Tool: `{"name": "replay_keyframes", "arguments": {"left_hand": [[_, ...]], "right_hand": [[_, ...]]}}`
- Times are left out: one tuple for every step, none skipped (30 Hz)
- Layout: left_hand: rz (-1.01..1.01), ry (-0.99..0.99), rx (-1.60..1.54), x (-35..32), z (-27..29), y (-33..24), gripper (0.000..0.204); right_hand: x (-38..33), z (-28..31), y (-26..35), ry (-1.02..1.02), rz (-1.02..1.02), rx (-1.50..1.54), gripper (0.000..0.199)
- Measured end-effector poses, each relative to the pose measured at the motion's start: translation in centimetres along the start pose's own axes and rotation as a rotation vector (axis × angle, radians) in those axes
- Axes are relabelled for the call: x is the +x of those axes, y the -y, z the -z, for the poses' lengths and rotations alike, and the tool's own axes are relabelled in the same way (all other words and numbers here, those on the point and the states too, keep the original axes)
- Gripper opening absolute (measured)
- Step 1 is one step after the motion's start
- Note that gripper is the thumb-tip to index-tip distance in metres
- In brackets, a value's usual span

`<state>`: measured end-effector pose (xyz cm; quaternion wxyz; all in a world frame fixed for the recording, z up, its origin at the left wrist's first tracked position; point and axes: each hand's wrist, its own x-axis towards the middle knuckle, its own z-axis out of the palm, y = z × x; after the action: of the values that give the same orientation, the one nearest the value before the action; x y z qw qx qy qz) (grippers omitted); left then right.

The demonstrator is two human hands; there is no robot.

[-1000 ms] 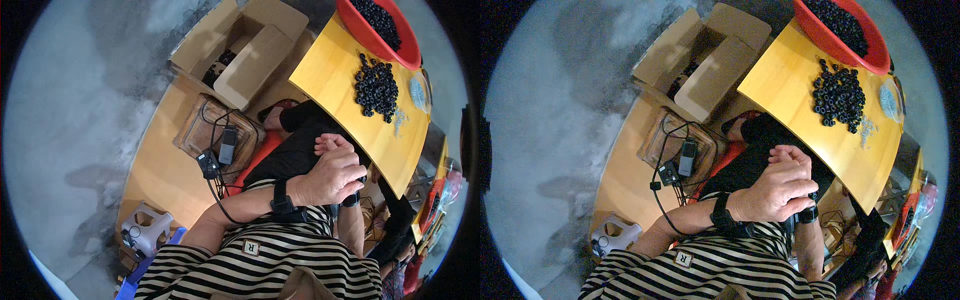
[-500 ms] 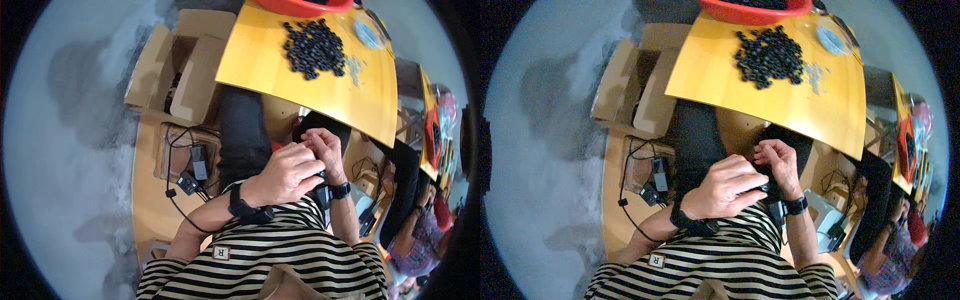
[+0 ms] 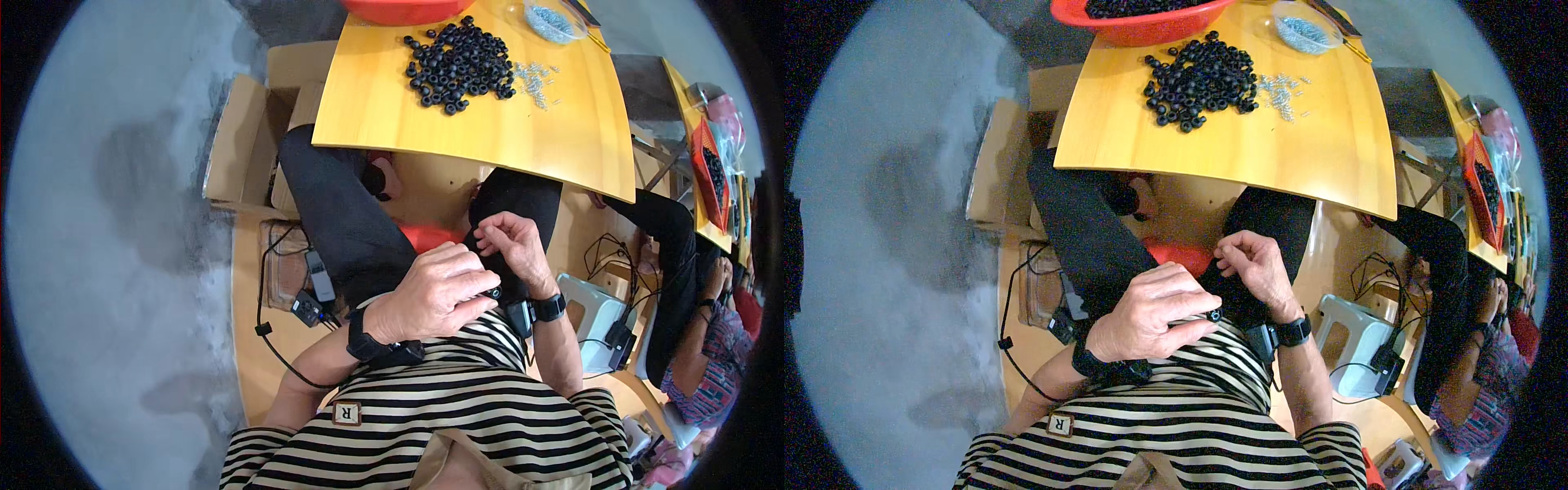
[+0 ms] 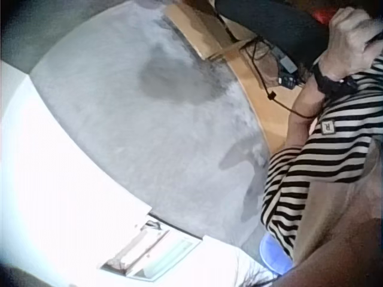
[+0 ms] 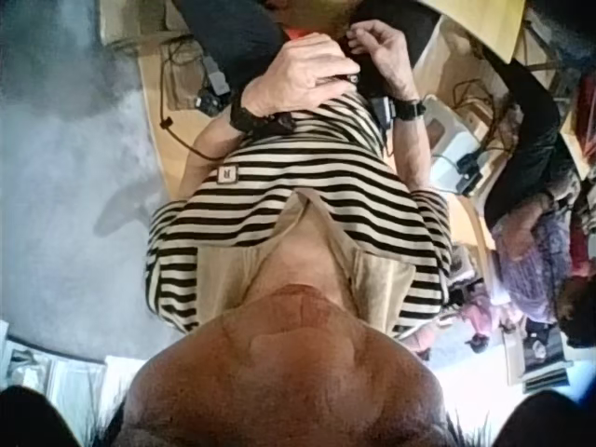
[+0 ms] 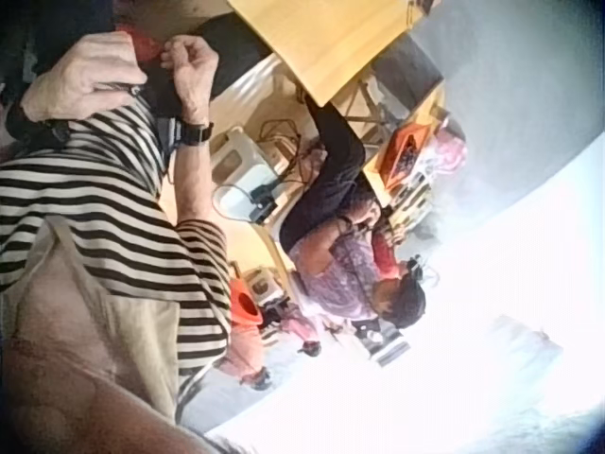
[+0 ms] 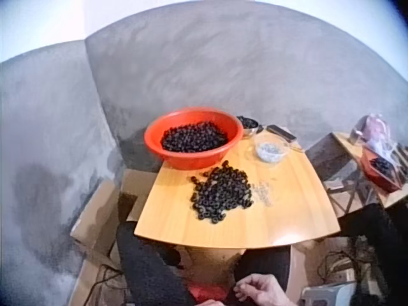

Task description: Sorting small black circular components on a table and placing them into a cardboard box.

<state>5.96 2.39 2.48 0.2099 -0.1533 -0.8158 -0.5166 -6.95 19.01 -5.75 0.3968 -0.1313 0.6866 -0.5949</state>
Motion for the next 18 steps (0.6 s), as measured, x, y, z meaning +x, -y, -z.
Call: {"name": "replay_keyframes", "arguments": {"left_hand": [[0.019, -0.001, -0.001, 0.0, 0.0, 0.1, 0.029], [0.042, -0.005, -0.008, 0.1, 0.2, 0.3, 0.03], [0.062, -0.024, -0.014, 0.3, 0.3, 0.4, 0.029], [0.094, -0.034, -0.009, 0.4, 0.7, 0.5, 0.028], [0.126, -0.044, -0.005, 0.6, 1.0, 0.6, 0.028], [0.154, -0.076, 0.014, 0.6, 1.3, 0.8, 0.027], [0.177, -0.095, 0.04, 0.8, 1.6, 0.9, 0.027], [0.208, -0.109, 0.045, 0.7, 2.0, 1.3, 0.027], [0.24, -0.123, 0.048, 0.7, 2.3, 1.6, 0.028], [0.281, -0.138, 0.051, 0.7, 2.6, 1.8, 0.028], [0.303, -0.15, 0.044, 0.8, 3.0, 2.1, 0.028], [0.311, -0.186, 0.042, 0.8, 3.2, 2.5, 0.029], [0.32, -0.223, 0.04, 0.7, 3.4, 3.0, 0.029], [0.327, -0.255, 0.039, 0.7, 3.4, 3.6, 0.03], [0.344, -0.291, 0.046, 0.7, 3.5, 4.1, 0.029], [0.349, -0.315, 0.063, 0.9, 3.7, 4.7, 0.029], [0.355, -0.337, 0.079, 1.1, 3.9, 5.2, 0.028], [0.398, -0.351, 0.083, 1.5, 4.2, 5.5, 0.027]], "right_hand": [[-0.2, -0.1, 0.4, -0.006, 0.014, -0.007, 0.017], [-0.1, -0.1, 1.1, -0.012, 0.022, -0.004, 0.017], [-0.1, -0.3, 2.0, -0.055, 0.074, -0.031, 0.016], [0.0, -0.5, 2.9, -0.098, 0.124, -0.059, 0.015], [0.5, -0.7, 3.7, -0.156, 0.174, -0.066, 0.014], [1.2, -0.9, 4.4, -0.206, 0.214, -0.135, 0.014], [1.8, -1.0, 5.2, -0.259, 0.25, -0.205, 0.014], [2.5, -1.4, 6.2, -0.323, 0.277, -0.252, 0.013], [3.4, -1.6, 6.6, -0.33, 0.278, -0.252, 0.013], [4.5, -1.6, 6.8, -0.382, 0.39, -0.343, 0.012], [5.5, -1.8, 6.9, -0.432, 0.502, -0.436, 0.012], [6.6, -2.0, 7.2, -0.453, 0.548, -0.472, 0.013], [7.5, -2.2, 7.3, -0.454, 0.547, -0.474, 0.013], [8.3, -2.4, 7.4, -0.494, 0.607, -0.543, 0.013], [9.1, -2.6, 7.5, -0.53, 0.667, -0.611, 0.013], [9.7, -2.7, 7.7, -0.545, 0.645, -0.637, 0.014], [10.3, -2.5, 7.9, -0.543, 0.641, -0.639, 0.014], [10.9, -2.5, 8.1, -0.555, 0.658, -0.66, 0.015]]}}
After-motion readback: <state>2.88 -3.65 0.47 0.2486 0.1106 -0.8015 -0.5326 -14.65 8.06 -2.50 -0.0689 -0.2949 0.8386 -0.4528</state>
